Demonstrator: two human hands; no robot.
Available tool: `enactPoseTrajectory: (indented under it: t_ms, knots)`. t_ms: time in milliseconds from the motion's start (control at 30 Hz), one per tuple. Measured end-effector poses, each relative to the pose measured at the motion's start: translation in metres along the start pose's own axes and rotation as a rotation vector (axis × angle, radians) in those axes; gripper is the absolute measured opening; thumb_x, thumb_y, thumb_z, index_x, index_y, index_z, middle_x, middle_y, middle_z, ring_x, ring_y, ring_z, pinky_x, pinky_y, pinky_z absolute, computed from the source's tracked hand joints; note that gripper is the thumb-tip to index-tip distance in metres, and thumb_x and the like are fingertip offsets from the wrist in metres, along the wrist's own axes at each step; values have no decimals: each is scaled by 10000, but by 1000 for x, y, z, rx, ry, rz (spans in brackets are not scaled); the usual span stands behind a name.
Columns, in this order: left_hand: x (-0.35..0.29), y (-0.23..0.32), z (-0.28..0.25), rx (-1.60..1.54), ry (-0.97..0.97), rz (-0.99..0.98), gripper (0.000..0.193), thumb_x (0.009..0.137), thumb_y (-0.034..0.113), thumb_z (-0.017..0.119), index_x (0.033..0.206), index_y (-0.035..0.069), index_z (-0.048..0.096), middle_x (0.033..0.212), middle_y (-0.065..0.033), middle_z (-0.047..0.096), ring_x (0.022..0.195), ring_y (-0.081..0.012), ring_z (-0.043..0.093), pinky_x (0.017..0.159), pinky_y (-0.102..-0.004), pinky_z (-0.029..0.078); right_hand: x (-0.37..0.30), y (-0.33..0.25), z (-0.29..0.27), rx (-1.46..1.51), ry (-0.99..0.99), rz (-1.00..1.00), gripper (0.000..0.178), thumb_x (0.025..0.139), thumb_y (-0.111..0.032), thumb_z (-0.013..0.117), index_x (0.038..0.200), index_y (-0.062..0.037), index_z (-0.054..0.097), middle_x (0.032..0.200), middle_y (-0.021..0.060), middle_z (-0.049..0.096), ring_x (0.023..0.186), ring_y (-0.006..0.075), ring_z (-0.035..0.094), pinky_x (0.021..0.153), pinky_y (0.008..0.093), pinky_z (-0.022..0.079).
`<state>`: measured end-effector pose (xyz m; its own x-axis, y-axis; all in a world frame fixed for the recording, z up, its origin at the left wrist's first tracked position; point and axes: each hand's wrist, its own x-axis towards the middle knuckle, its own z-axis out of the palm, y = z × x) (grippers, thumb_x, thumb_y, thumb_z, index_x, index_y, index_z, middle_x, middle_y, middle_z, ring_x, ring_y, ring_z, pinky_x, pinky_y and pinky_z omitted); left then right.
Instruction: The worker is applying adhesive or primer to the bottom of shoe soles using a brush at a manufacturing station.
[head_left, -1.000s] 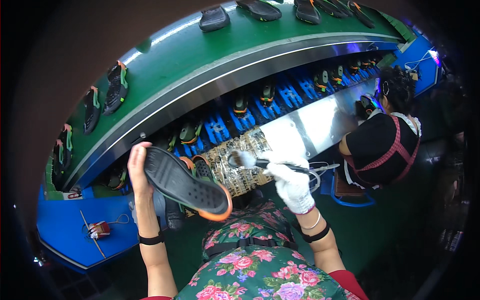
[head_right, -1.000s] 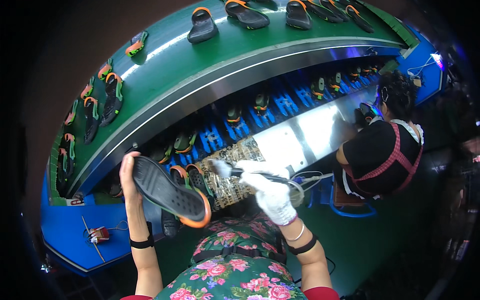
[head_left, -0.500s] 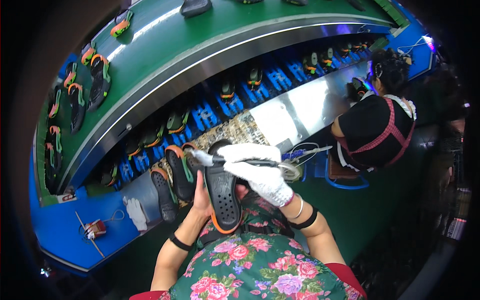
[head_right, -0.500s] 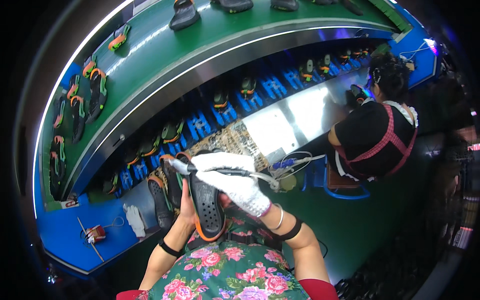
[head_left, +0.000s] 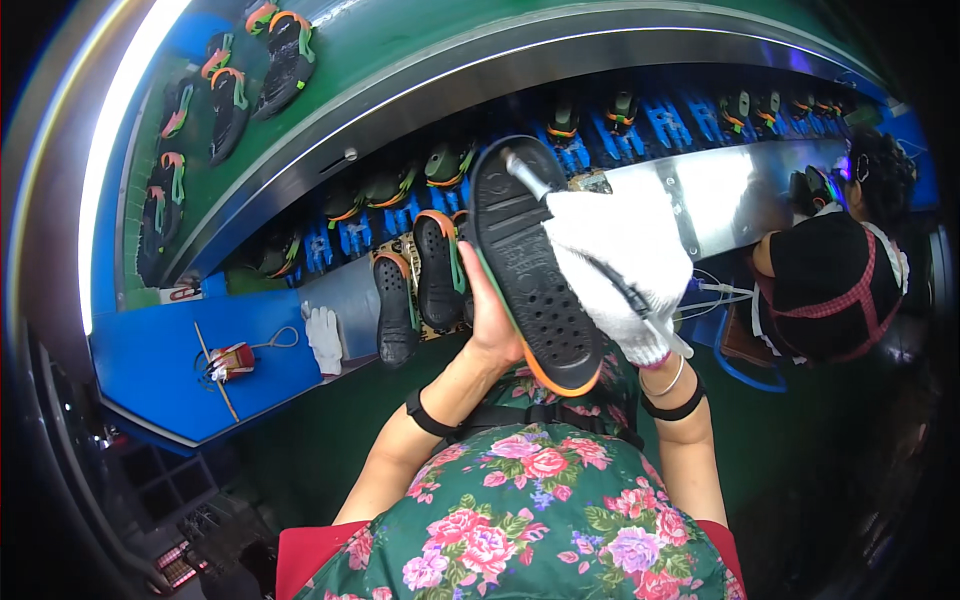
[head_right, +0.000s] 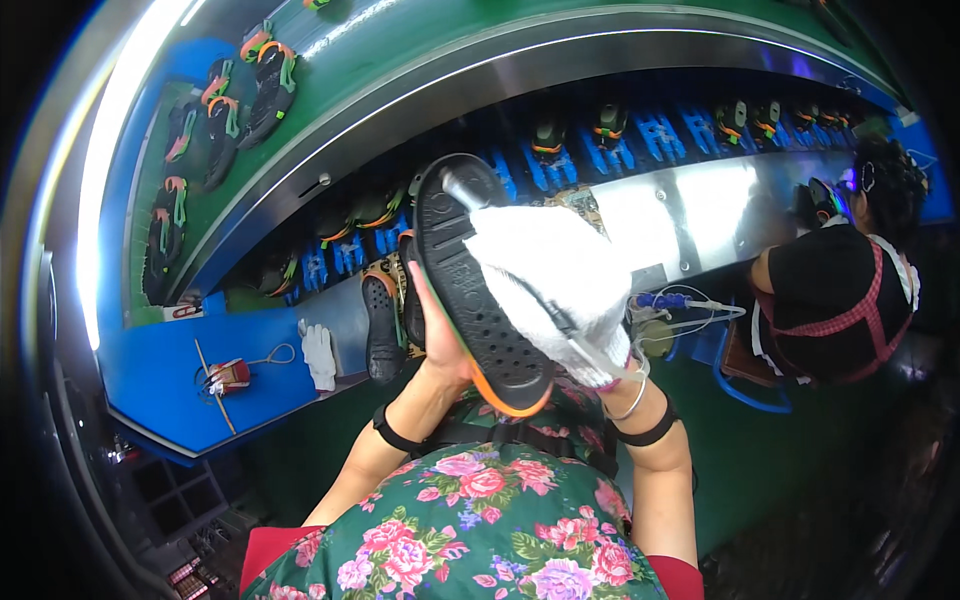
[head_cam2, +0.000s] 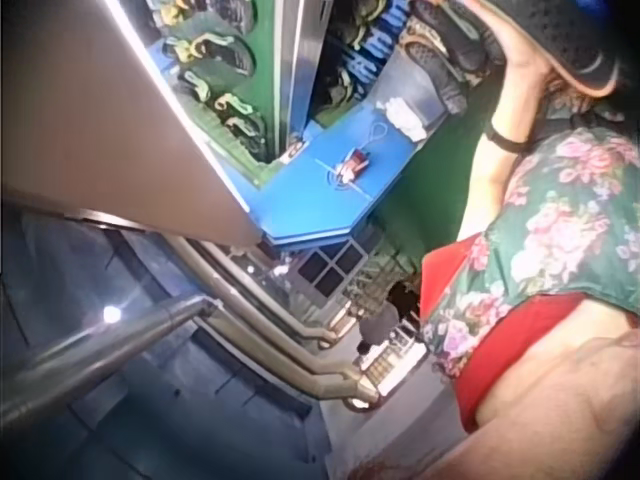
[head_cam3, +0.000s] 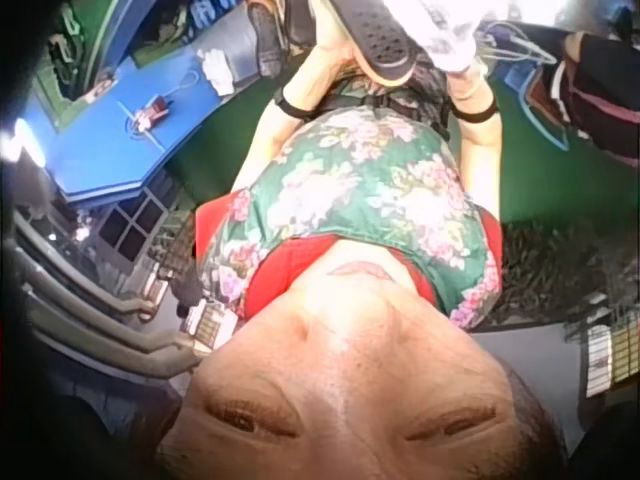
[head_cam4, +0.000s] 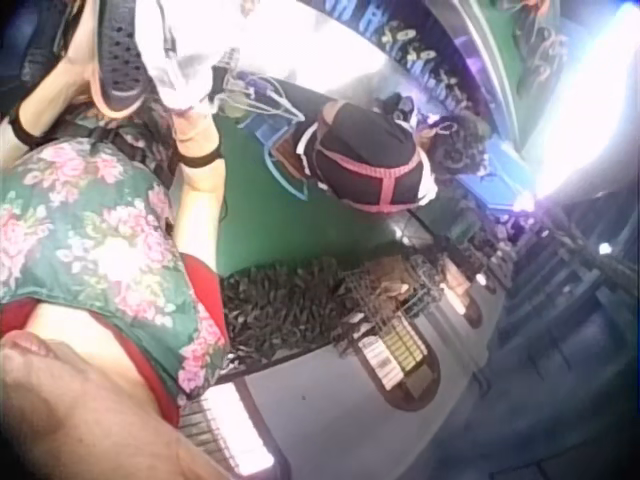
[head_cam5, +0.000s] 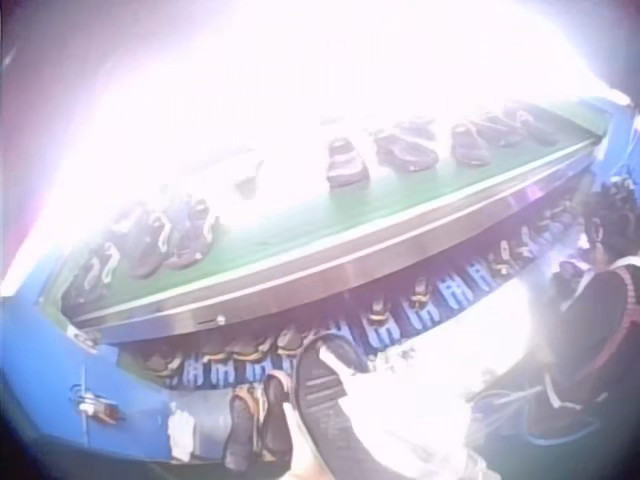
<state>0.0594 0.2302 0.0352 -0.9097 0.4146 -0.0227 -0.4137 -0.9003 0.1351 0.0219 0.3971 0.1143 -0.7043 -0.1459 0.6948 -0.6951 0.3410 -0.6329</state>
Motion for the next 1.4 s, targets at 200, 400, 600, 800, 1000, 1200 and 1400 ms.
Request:
enactPoseTrajectory:
  t_ms: [200,400,600,800,1000,1200,1400]
  knots:
    - [-6,-13,12,518,430,6,1053,891,901,188,1513,92,449,1448,-107,564,1322,-271,551,1136,-446,426,-36,-2,14,30,-283,78,445,834,-63,708,1277,-37,679,1287,140,685,1201,308,646,1030,422,497]
    - [-3,-5,8,474,489,43,1050,866,926,227,1465,111,512,1369,-93,619,1252,-278,603,1096,-468,463,-37,3,8,41,-235,87,431,839,-66,712,1268,-36,688,1273,137,694,1177,301,661,1004,417,514]
    - [-1,8,-3,571,465,24,1066,854,933,255,1499,110,461,1401,-91,585,1275,-279,571,1114,-476,439,-10,-1,9,75,-245,-89,305,836,-64,731,1139,-49,759,1151,122,747,1034,283,723,906,396,564]
    - [12,13,-28,560,418,108,1052,875,913,233,1518,106,442,1391,-88,602,1283,-255,579,1129,-457,436,-20,1,9,83,-209,-31,315,777,-33,754,1092,-41,771,1095,144,758,1016,323,732,912,412,567]
    - [2,24,-48,443,152,-13,1195,808,971,219,1487,15,450,1420,-145,585,1293,-293,578,1143,-483,424,-24,0,8,297,-157,133,279,755,-4,788,1027,-70,799,1038,112,773,982,296,743,930,410,561]
    - [14,29,-32,261,173,-43,1074,845,931,305,1444,63,508,1270,-139,657,1089,-314,676,1016,-470,535,-30,4,12,164,-236,-75,252,795,-27,752,1039,-73,791,1103,104,767,995,288,742,911,397,573]
    - [18,33,-24,157,233,-16,1075,819,948,336,1411,71,524,1287,-133,636,1129,-314,636,1019,-493,526,-41,16,6,234,-256,12,280,792,-32,772,1069,-73,787,1095,111,767,989,277,743,878,384,581]
